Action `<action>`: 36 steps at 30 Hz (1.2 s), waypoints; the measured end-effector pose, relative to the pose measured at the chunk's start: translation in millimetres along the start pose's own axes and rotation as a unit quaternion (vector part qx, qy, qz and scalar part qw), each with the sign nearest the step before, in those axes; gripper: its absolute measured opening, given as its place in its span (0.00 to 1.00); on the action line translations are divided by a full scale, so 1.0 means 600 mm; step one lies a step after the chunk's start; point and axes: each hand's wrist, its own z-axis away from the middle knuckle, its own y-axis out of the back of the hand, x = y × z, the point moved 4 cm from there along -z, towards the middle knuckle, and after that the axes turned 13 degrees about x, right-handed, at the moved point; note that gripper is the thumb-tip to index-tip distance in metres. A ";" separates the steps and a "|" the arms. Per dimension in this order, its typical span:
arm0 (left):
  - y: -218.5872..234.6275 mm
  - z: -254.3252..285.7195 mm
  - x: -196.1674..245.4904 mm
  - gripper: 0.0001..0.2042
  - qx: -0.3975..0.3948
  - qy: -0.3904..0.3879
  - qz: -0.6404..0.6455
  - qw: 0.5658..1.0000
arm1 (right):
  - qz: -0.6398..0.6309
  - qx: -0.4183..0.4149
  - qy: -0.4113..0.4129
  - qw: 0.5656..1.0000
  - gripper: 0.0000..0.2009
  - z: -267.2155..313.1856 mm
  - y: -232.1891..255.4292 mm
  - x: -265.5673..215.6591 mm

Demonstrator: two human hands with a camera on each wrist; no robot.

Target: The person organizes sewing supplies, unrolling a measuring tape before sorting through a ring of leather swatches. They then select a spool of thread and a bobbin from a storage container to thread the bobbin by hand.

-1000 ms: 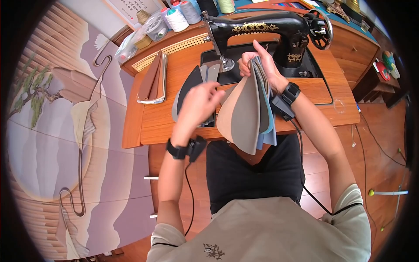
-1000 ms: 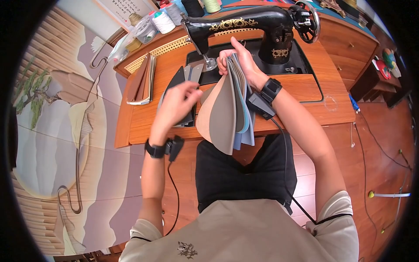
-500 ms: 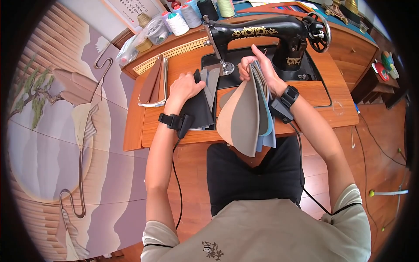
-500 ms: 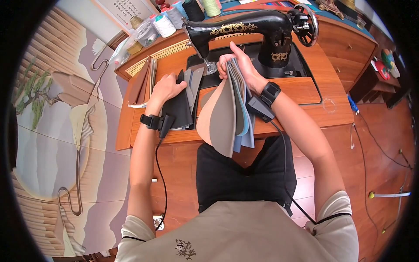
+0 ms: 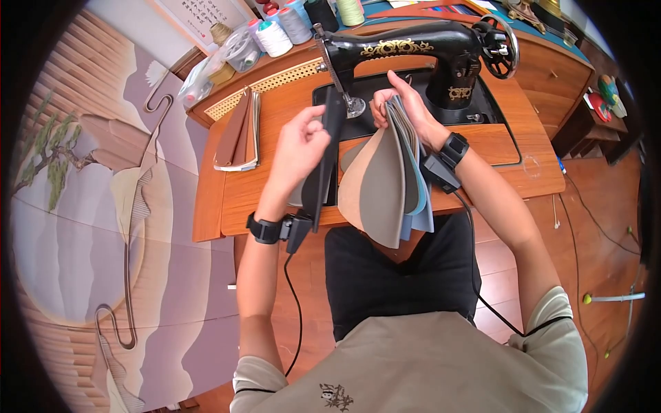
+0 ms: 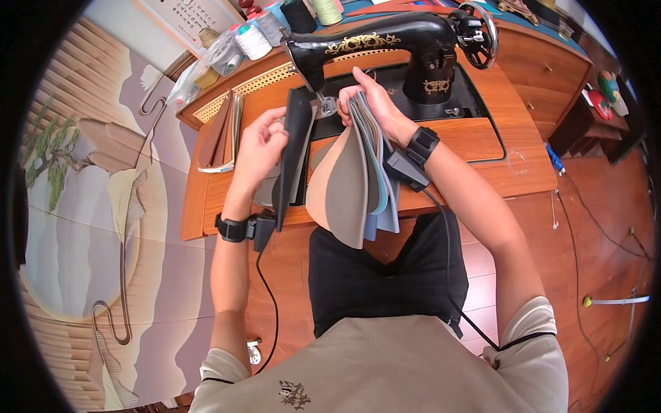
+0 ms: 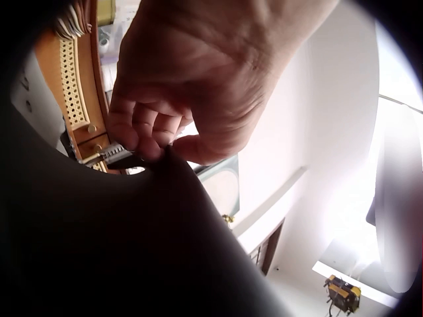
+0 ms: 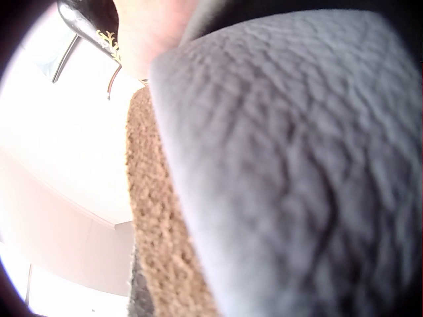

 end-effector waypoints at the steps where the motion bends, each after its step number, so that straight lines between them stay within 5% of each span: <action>1: -0.011 0.006 0.009 0.17 0.000 -0.054 -0.025 0.998 | 0.001 -0.002 -0.001 1.000 0.34 -0.001 0.000 0.001; 11: -0.081 0.043 0.067 0.23 -0.005 -0.192 -0.090 0.977 | 0.012 0.072 -0.029 0.997 0.33 0.003 0.011 -0.003; 27: -0.079 0.035 0.077 0.25 -0.007 -0.216 -0.203 0.955 | 0.004 0.081 -0.054 0.995 0.29 0.007 0.007 -0.002; 36: -0.088 0.059 0.098 0.24 -0.011 -0.343 -0.379 0.860 | 0.070 0.073 -0.024 0.995 0.32 -0.006 0.016 0.007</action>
